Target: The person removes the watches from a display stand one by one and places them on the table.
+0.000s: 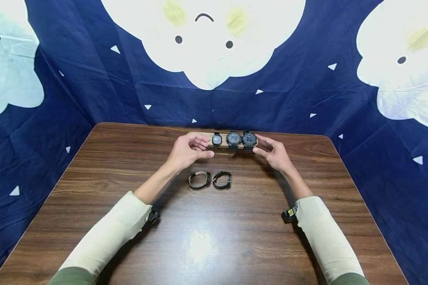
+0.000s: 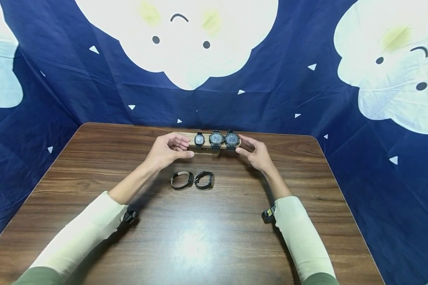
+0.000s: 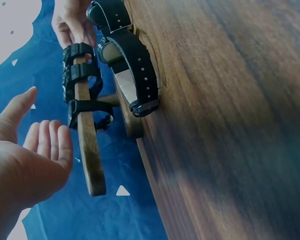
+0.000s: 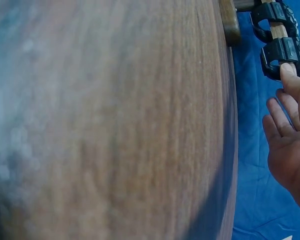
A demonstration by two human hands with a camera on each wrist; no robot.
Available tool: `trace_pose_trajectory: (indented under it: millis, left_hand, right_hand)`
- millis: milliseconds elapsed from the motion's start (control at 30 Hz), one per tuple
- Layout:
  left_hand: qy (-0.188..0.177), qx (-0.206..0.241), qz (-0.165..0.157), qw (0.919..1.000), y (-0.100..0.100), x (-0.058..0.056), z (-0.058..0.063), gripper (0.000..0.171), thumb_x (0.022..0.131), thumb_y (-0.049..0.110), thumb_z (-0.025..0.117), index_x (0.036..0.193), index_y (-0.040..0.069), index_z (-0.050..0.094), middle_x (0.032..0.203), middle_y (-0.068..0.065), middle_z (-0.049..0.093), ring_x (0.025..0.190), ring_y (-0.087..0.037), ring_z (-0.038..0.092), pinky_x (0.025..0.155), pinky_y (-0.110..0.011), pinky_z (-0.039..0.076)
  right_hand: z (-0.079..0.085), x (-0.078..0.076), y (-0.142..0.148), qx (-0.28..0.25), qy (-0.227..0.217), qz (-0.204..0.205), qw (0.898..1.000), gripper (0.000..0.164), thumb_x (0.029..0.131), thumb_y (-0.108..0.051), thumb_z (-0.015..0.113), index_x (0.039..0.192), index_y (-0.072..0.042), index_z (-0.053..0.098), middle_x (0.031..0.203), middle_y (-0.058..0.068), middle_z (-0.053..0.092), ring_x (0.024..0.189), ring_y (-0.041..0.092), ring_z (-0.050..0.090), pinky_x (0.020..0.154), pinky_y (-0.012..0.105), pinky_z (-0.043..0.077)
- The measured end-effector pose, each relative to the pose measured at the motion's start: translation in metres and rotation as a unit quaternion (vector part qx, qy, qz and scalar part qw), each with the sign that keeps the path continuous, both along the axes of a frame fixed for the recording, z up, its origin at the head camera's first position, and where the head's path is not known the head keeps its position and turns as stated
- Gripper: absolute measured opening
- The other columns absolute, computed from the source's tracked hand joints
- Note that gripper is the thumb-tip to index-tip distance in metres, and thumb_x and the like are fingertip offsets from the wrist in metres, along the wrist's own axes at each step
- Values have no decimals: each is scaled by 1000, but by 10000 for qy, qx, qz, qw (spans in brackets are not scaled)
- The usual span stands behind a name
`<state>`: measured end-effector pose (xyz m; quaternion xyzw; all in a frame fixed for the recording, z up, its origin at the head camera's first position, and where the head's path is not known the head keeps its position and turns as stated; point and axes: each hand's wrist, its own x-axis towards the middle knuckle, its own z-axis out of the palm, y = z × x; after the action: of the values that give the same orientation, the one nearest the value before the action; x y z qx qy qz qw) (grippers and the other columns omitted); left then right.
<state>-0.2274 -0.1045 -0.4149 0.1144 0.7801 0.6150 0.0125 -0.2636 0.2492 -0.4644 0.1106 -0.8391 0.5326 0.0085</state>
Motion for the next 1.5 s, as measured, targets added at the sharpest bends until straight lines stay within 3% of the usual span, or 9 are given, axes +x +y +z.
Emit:
trace_pose_trajectory:
  millis: [100, 200, 300, 600, 700, 833, 967, 1167, 1500]
  left_hand:
    - [54, -20, 88, 9999, 1, -1, 1, 51, 83, 7, 100, 127, -3, 77, 123, -32, 77, 103, -31, 76, 84, -18, 60]
    - [155, -109, 199, 9996, 0, -3, 0, 49, 83, 10, 100, 126, -1, 78, 119, -28, 79, 96, -19, 74, 83, -17, 59]
    - [252, -232, 336, 9988, 0, -4, 0, 48, 83, 12, 101, 125, 1, 79, 116, -22, 81, 94, -15, 73, 84, -17, 59]
    - [392, -408, 541, 9969, 2, -10, -2, 51, 83, 15, 101, 127, 3, 78, 122, -21, 81, 111, -32, 75, 98, -30, 59]
    - [398, -480, 578, 9964, 3, -10, -2, 53, 83, 17, 101, 129, 4, 78, 126, -21, 81, 115, -34, 74, 105, -40, 59]
    - [420, -599, 624, 9954, 5, -11, -3, 53, 83, 20, 102, 129, 7, 79, 128, -18, 81, 120, -34, 73, 113, -49, 57]
    - [537, -817, 691, 9928, 7, -12, -5, 51, 82, 24, 103, 127, 13, 80, 129, -12, 81, 123, -32, 72, 117, -51, 55]
    - [714, -1096, 758, 9885, 9, -16, -7, 52, 81, 28, 103, 127, 16, 80, 134, -6, 79, 133, -31, 67, 121, -54, 49]
    - [983, -1381, 647, 9834, 11, -22, -14, 55, 82, 28, 103, 130, 15, 80, 135, -7, 77, 142, -33, 59, 127, -55, 42]
  right_hand:
    - [0, -1, -1, -43, 39, 13, 10000, 58, 104, -9, 82, 159, -4, 63, 158, 24, 66, 151, 40, 62, 111, 16, 55]
    - [0, -1, -2, -34, 66, 17, 10000, 57, 104, -9, 82, 158, -3, 64, 156, 25, 67, 150, 40, 64, 111, 16, 56]
    - [1, -1, -3, 69, 77, -14, 9999, 56, 104, -11, 82, 157, -4, 65, 156, 25, 68, 149, 40, 64, 112, 19, 56]
    - [2, -2, -4, -50, 8, 48, 10000, 57, 104, -8, 81, 157, 0, 63, 156, 27, 67, 150, 42, 63, 110, 14, 55]
    - [3, -2, -4, -58, -22, 46, 10000, 57, 104, -8, 81, 157, 0, 63, 157, 27, 66, 151, 41, 63, 113, 19, 56]
    - [4, -1, -4, -9, -28, 56, 10000, 57, 104, -8, 81, 158, -1, 62, 157, 26, 66, 151, 41, 63, 121, 35, 55]
    - [4, -1, -4, -1, -16, 52, 10000, 57, 105, -8, 80, 158, -1, 62, 157, 27, 66, 151, 42, 62, 124, 47, 53]
    - [4, -2, -4, -58, -27, 54, 10000, 58, 104, -6, 80, 158, 0, 62, 157, 28, 65, 150, 43, 62, 123, 44, 54]
    - [3, 0, -2, -80, 89, 87, 9999, 60, 103, -4, 81, 159, 1, 60, 159, 30, 63, 152, 46, 60, 129, 55, 47]
